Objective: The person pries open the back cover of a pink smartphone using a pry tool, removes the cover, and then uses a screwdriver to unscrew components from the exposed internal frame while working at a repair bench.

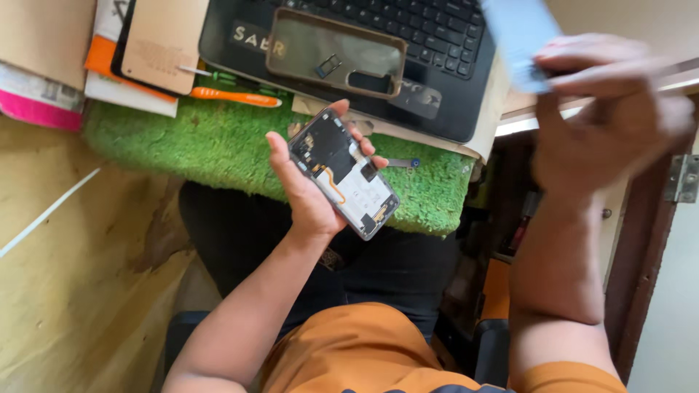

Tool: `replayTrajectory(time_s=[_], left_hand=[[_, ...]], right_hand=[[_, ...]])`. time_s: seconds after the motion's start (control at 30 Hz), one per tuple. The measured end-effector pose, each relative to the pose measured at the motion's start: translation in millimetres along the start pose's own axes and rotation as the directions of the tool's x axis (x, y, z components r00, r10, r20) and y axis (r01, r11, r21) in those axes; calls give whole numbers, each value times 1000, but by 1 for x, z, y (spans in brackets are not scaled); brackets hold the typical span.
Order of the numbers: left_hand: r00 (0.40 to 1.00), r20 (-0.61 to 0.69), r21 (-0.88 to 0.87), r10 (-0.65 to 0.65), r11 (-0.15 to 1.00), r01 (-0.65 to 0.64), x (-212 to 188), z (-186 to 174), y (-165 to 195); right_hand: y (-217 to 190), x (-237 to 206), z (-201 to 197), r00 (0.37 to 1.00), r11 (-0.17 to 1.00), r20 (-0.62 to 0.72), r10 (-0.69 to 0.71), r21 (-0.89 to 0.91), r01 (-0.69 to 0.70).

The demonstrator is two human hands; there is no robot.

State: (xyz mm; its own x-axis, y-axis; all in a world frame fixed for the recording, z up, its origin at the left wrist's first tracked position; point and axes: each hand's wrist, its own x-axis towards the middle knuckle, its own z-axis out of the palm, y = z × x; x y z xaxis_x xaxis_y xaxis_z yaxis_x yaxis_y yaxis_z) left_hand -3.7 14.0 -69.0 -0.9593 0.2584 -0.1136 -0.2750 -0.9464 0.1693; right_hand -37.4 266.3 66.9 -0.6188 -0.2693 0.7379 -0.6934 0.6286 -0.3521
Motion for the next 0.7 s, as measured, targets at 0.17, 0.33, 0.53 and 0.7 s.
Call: replayTrajectory(time_s=[0.17, 0.33, 0.53, 0.7], left_hand=[[999, -31, -12, -5, 1000, 5, 0, 4, -4], [998, -70, -14, -4, 1000, 3, 0, 7, -8], [996, -88, -87, 6, 996, -13, 3, 9, -10], [987, -70, -5, 142, 990, -143, 3, 4, 14]], right_hand=[[21, -40, 40, 997, 982, 77, -28, -187, 42], [31, -69, 39, 963, 975, 211, 167, -179, -130], [15, -61, 32, 963, 970, 149, 223, -131, -204], [-21, -70, 34, 880, 908, 253, 401, -240, -344]])
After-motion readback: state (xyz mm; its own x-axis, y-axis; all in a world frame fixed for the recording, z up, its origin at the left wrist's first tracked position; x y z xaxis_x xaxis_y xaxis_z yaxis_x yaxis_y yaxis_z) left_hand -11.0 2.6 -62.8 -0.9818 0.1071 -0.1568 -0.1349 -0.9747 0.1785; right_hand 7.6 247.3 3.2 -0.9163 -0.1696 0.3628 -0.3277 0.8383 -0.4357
